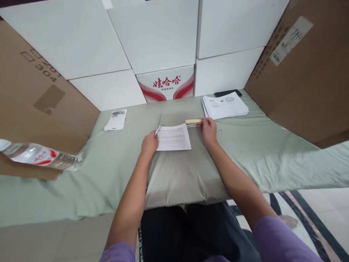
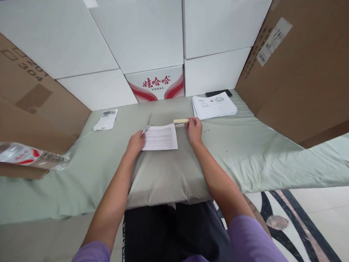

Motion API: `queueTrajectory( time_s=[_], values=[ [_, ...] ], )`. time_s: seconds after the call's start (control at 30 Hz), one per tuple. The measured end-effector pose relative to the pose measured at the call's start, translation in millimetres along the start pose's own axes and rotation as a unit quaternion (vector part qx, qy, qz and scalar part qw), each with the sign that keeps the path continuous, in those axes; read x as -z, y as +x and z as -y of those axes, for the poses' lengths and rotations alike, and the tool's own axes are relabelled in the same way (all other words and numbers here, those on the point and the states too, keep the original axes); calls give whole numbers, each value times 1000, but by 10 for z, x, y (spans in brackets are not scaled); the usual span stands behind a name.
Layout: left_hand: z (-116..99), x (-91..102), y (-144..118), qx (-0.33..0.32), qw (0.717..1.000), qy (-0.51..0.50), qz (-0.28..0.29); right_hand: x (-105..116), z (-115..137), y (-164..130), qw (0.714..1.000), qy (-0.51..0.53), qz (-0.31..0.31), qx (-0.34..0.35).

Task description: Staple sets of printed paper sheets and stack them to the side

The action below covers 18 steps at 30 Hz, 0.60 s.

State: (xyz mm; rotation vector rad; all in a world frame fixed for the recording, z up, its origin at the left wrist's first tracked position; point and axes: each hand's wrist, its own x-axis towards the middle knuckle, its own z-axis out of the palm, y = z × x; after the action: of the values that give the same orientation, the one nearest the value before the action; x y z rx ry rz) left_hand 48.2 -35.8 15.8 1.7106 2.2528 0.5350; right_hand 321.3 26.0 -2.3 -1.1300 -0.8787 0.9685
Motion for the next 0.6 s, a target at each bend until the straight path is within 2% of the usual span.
queueTrajectory(
  time_s=[0.1, 0.23, 0.43, 0.6],
  values=[
    [-97, 27, -78, 10, 999, 49, 14, 2, -1, -2, 1000, -3, 1, 0],
    [-133, 51, -97, 13, 998, 65, 20, 2, 5, -10, 1000, -8, 2, 8],
    [-102, 20, -63, -5, 999, 32, 25, 0, 23, -24, 1000, -10, 8, 15],
    [-94, -4, -53, -4, 1000, 19, 24, -11, 143, -92, 999, -22, 27, 26]
  ],
)
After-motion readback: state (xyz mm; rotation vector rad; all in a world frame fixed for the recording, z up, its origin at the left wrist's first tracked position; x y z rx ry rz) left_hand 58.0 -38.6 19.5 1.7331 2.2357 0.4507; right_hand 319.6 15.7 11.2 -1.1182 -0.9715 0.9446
